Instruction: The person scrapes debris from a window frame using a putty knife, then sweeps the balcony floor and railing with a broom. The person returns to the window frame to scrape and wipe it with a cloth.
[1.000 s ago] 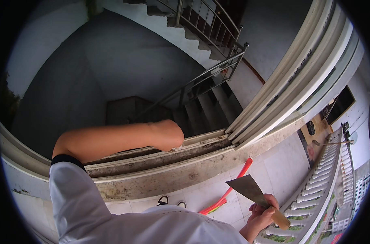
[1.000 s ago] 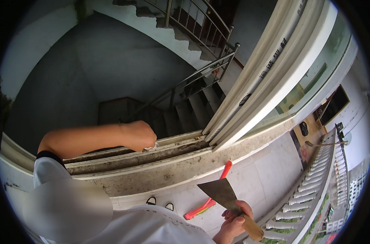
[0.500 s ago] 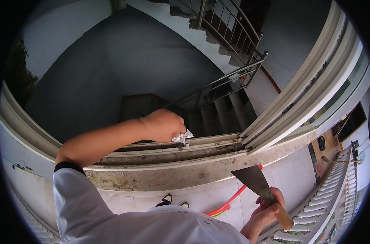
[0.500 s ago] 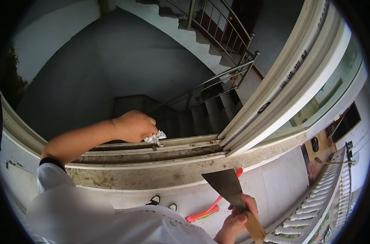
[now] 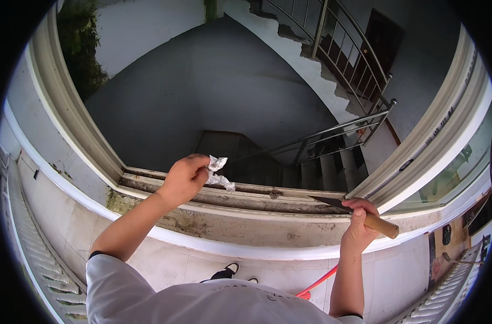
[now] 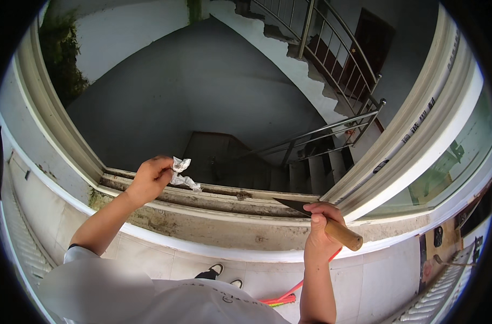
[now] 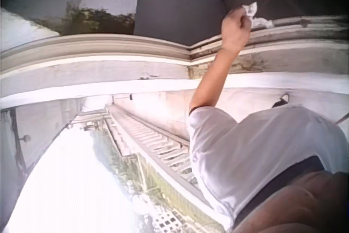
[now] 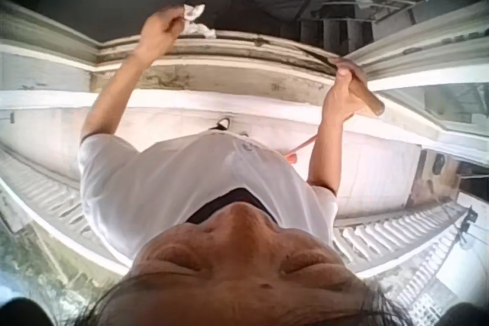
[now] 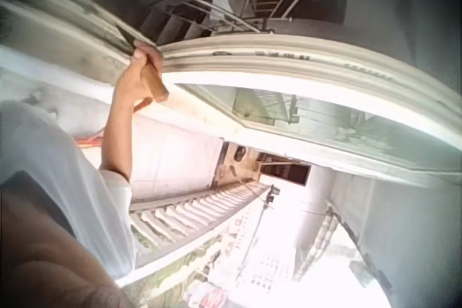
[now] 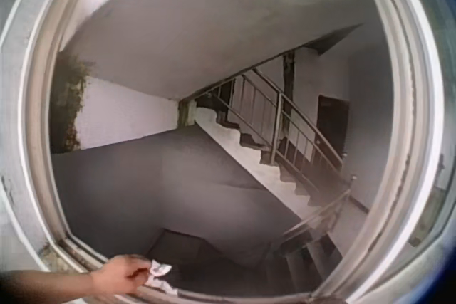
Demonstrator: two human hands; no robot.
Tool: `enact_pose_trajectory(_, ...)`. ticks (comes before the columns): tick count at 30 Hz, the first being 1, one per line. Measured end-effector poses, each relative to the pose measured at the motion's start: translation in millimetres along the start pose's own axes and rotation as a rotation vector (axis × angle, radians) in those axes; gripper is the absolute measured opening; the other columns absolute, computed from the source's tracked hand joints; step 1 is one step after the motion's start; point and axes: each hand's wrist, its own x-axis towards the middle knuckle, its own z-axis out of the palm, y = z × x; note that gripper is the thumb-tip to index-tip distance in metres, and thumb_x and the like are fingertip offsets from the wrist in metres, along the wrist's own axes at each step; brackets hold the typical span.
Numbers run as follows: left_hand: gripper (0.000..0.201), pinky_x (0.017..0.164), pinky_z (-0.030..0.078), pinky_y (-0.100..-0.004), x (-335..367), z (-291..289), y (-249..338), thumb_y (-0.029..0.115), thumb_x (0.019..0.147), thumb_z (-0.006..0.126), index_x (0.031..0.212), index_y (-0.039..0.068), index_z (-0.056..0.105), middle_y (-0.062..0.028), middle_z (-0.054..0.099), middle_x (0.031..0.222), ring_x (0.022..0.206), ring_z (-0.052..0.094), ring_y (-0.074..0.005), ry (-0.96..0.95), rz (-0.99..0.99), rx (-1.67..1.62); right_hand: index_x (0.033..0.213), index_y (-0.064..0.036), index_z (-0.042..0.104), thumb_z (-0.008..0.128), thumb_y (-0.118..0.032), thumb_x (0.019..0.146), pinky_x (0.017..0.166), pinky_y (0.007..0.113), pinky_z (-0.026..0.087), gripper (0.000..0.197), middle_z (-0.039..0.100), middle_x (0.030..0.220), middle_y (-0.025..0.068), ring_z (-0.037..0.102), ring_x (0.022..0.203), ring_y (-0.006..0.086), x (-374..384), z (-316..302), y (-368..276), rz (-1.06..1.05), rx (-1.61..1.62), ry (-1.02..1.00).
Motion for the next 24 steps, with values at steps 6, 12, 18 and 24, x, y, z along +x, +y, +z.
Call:
enact_pose_trajectory(6,0.023,0.050,0.038,-0.0266,-80.2,-24.2,-14.5,0.013,0.077,0.067,0.078,-0.001,0.049,-0.0067,0.045,0.068,0.054,0.043,-0.0135,0.361,-0.296,-0.095,0.075,-0.0023,0.054,0.063,-0.015,0.082,0.070,0.024,0.039,0.017,0.058,0.068,0.0035,0.049,0.068,0.0105,9.1,27.9,8.9,0.133,-0.081,0.085)
enact_pose_trajectory(12,0.017,0.046,0.038,-0.0272,-136.4,-52.8,-60.5,0.002,0.074,0.065,0.080,0.000,0.050,-0.0086,0.048,0.070,0.051,0.045,-0.0166,0.655,-0.335,0.132,0.076,-0.0041,0.052,0.065,-0.017,0.080,0.069,0.024,0.037,0.018,0.056,0.072,0.0044,0.047,0.069,0.0108,6.7,76.3,-4.0,0.093,-0.041,0.006)
enact_pose_trajectory(18,0.029,0.058,0.043,-0.0380,-155.6,-72.0,-112.1,-0.005,0.060,0.056,0.087,0.006,0.056,-0.0118,0.051,0.076,0.068,0.051,-0.0318,0.643,-0.173,0.375,0.073,-0.0038,0.049,0.074,-0.006,0.065,0.061,0.021,0.035,0.027,0.052,0.076,0.0051,0.043,0.065,0.0098,-4.5,177.1,-41.4,0.105,0.130,-0.197)
enact_pose_trajectory(24,0.035,0.062,0.040,-0.0370,-178.9,-70.6,-150.2,0.000,0.051,0.057,0.085,0.007,0.057,-0.0094,0.050,0.077,0.072,0.051,-0.0275,0.618,-0.051,0.331,0.067,-0.0003,0.056,0.075,-0.003,0.068,0.053,0.020,0.039,0.019,0.055,0.070,0.0023,0.048,0.058,0.0083,-28.5,303.5,-62.7,0.124,0.136,-0.384)
